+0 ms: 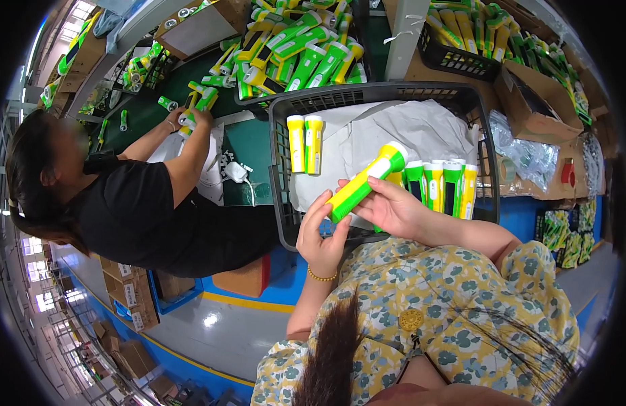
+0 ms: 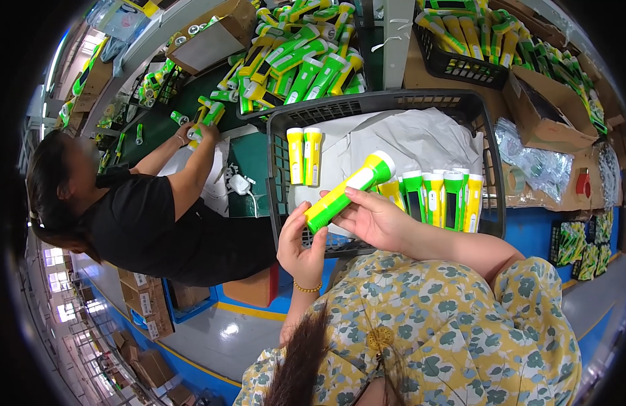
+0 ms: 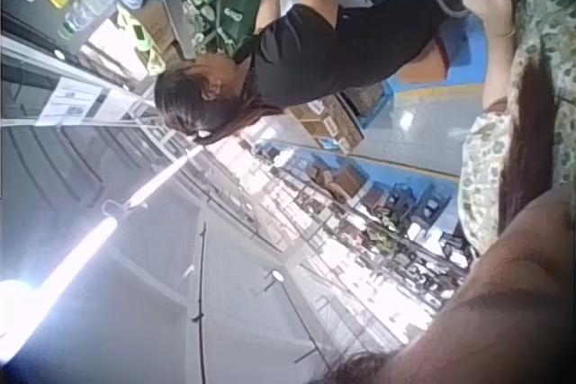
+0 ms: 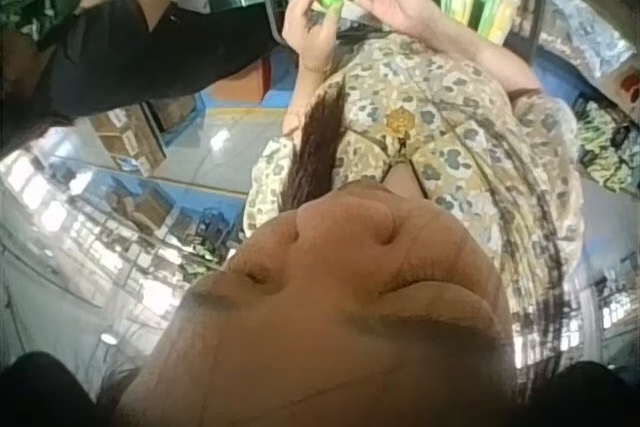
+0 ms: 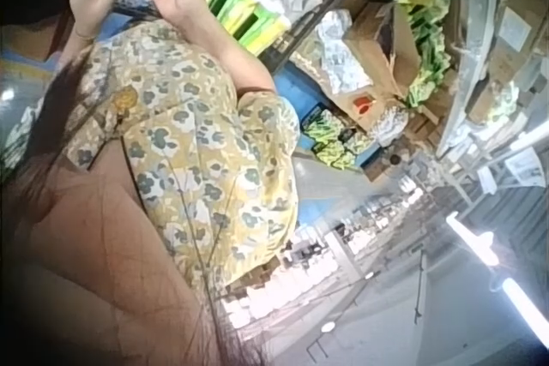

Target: Collect and sort solar-powered flashlights from an assembly table into a plastic crate for organization or inspection.

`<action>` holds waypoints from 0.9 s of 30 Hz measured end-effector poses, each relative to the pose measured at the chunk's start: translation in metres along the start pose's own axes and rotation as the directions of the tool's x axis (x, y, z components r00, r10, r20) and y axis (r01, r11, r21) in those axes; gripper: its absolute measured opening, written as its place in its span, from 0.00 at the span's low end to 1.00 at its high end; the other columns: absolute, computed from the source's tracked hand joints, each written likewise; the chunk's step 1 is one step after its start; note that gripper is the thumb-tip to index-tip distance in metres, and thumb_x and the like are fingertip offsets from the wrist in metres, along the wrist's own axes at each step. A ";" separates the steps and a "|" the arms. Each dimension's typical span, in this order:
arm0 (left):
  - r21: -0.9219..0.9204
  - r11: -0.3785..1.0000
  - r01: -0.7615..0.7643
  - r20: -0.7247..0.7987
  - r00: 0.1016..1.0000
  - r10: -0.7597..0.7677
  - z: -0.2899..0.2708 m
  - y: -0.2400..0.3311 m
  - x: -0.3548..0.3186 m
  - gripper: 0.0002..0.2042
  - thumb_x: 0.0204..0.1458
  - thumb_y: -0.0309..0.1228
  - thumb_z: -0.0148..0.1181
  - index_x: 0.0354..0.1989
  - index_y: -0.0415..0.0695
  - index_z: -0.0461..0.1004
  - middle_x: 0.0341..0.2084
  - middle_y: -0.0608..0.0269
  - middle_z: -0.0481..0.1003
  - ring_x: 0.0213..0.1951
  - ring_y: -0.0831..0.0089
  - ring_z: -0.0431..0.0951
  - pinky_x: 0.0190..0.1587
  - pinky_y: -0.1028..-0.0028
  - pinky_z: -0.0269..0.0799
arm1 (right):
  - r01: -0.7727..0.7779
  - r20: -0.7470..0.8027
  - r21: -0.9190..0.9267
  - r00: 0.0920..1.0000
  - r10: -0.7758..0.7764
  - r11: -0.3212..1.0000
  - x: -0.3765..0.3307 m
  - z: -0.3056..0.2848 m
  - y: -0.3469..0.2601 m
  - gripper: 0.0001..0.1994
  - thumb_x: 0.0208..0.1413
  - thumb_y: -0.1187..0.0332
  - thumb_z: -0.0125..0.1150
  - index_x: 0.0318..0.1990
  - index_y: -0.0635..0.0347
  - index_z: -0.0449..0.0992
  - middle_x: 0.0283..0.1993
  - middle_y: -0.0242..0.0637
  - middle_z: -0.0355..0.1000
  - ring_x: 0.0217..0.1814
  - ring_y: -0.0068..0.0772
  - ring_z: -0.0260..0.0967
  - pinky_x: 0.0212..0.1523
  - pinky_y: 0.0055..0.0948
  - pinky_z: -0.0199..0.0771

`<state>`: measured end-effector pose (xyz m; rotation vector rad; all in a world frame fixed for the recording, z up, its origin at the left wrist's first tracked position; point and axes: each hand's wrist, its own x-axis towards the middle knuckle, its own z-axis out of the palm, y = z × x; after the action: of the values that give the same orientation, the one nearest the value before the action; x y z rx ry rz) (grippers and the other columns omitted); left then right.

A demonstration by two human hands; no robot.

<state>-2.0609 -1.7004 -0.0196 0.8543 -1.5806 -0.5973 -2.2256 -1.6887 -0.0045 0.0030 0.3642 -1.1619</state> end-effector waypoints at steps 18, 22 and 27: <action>-0.495 0.548 0.674 0.343 0.731 -0.590 -0.016 -0.001 0.006 0.21 0.54 0.19 0.49 0.57 0.29 0.59 0.53 0.46 0.66 0.53 0.67 0.69 0.54 0.73 0.65 | 0.113 -0.167 -0.479 0.962 -0.217 0.871 -0.001 0.010 0.000 0.13 0.58 0.72 0.52 0.49 0.60 0.62 0.47 0.36 0.68 0.49 0.26 0.68 0.47 0.32 0.75; -0.519 0.499 0.695 0.343 0.703 -0.623 -0.016 -0.004 0.003 0.21 0.55 0.22 0.49 0.57 0.30 0.59 0.52 0.45 0.67 0.52 0.65 0.70 0.52 0.71 0.68 | 0.084 -0.179 -0.500 0.964 -0.198 0.862 -0.001 0.005 0.001 0.13 0.58 0.71 0.52 0.49 0.60 0.62 0.47 0.35 0.68 0.49 0.26 0.68 0.46 0.30 0.75; -0.559 0.454 0.694 0.346 0.693 -0.633 -0.015 -0.005 0.001 0.20 0.55 0.20 0.49 0.57 0.30 0.60 0.51 0.50 0.69 0.47 0.74 0.71 0.46 0.80 0.68 | 0.040 -0.176 -0.491 0.974 -0.144 0.870 -0.001 0.000 -0.001 0.17 0.56 0.70 0.56 0.50 0.58 0.58 0.48 0.35 0.66 0.49 0.25 0.67 0.43 0.30 0.73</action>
<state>-2.0455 -1.7034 -0.0203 0.8746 -0.8978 -1.6904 -2.2269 -1.6887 -0.0040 -0.3398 0.8455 -1.1411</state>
